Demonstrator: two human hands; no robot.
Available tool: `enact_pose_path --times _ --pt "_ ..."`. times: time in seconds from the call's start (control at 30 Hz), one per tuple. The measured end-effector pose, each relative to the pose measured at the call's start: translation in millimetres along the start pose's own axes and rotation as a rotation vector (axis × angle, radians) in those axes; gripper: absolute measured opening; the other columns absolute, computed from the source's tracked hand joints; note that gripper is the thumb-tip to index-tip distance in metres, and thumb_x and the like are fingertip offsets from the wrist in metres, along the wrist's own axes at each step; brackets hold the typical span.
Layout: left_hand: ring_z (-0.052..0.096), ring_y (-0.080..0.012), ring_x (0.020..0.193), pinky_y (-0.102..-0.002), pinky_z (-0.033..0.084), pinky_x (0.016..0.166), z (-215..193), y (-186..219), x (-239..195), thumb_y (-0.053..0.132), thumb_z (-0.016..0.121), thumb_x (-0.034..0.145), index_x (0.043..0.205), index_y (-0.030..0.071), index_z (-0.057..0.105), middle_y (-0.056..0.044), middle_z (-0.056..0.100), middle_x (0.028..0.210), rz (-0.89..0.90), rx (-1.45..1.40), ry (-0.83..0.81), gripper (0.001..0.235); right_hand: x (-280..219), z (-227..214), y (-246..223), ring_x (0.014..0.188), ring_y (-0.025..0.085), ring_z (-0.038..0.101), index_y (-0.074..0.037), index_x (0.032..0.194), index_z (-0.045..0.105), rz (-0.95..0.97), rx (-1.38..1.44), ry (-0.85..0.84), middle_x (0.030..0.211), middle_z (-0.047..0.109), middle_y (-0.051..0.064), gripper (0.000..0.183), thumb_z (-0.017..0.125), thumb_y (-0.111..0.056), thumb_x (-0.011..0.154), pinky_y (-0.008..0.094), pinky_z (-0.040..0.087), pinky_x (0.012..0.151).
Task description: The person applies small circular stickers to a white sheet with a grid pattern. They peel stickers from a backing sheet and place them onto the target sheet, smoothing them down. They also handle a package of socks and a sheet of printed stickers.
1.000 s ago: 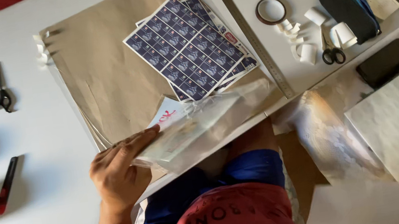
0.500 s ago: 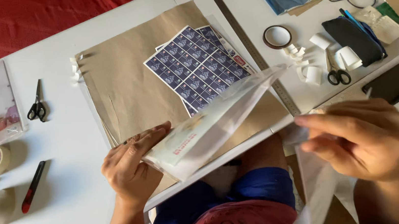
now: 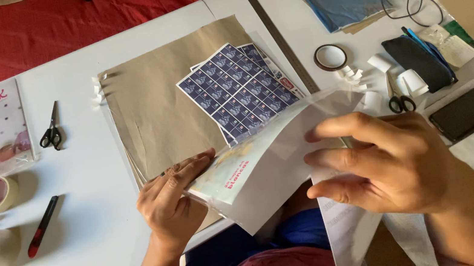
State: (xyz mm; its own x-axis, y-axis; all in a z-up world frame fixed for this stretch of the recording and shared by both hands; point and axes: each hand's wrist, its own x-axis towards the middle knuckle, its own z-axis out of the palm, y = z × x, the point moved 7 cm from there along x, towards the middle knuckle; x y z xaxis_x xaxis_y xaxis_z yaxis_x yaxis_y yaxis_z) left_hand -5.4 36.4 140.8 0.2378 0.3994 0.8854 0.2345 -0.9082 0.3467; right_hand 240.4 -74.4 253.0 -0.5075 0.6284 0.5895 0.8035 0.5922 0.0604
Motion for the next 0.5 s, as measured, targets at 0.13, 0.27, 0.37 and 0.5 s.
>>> enact_pose_path --times 0.13,0.27,0.37,0.5 --pt "0.09 -0.0256 0.097 -0.033 0.073 0.079 3.2 2.3 3.6 0.0 0.075 0.107 0.111 -0.003 0.081 -0.014 0.087 0.109 0.005 -0.047 -0.008 0.008 -3.6 2.2 3.5 0.101 0.026 0.088 -0.005 0.122 0.079 0.011 0.084 -0.057 0.139 0.079 0.017 0.047 0.091 -0.043 0.097 0.038 0.07 0.079" --pt "0.09 -0.0239 0.1 -0.033 0.072 0.08 5.3 0.6 0.5 -0.014 0.054 0.101 0.12 0.003 0.082 -0.008 0.088 0.114 -0.05 -0.07 -0.108 0.038 5.1 0.1 9.7 0.106 0.026 0.086 -0.001 0.14 0.075 0.062 0.034 -0.043 0.124 0.086 0.015 0.057 0.092 -0.036 0.099 0.043 0.07 0.09" --pt "0.088 -0.0216 0.092 -0.031 0.067 0.078 9.0 2.2 0.9 -0.001 0.07 0.101 0.127 0.01 0.081 -0.006 0.088 0.113 -0.141 -0.077 -0.211 0.031 12.7 -0.3 13.8 0.105 0.027 0.088 0.001 0.139 0.076 0.058 0.05 0.011 0.126 0.088 0.017 0.042 0.092 -0.012 0.102 0.041 0.07 0.093" --pt "0.084 -0.0289 0.079 -0.038 0.064 0.069 13.5 -0.8 -5.0 0.013 0.089 0.101 0.114 0.0 0.076 -0.01 0.084 0.097 -0.155 -0.042 -0.17 0.023 14.4 7.0 21.8 0.071 0.019 0.075 -0.005 0.145 0.077 0.068 0.043 -0.006 0.113 0.088 0.008 0.045 0.092 -0.006 0.103 0.042 0.06 0.069"
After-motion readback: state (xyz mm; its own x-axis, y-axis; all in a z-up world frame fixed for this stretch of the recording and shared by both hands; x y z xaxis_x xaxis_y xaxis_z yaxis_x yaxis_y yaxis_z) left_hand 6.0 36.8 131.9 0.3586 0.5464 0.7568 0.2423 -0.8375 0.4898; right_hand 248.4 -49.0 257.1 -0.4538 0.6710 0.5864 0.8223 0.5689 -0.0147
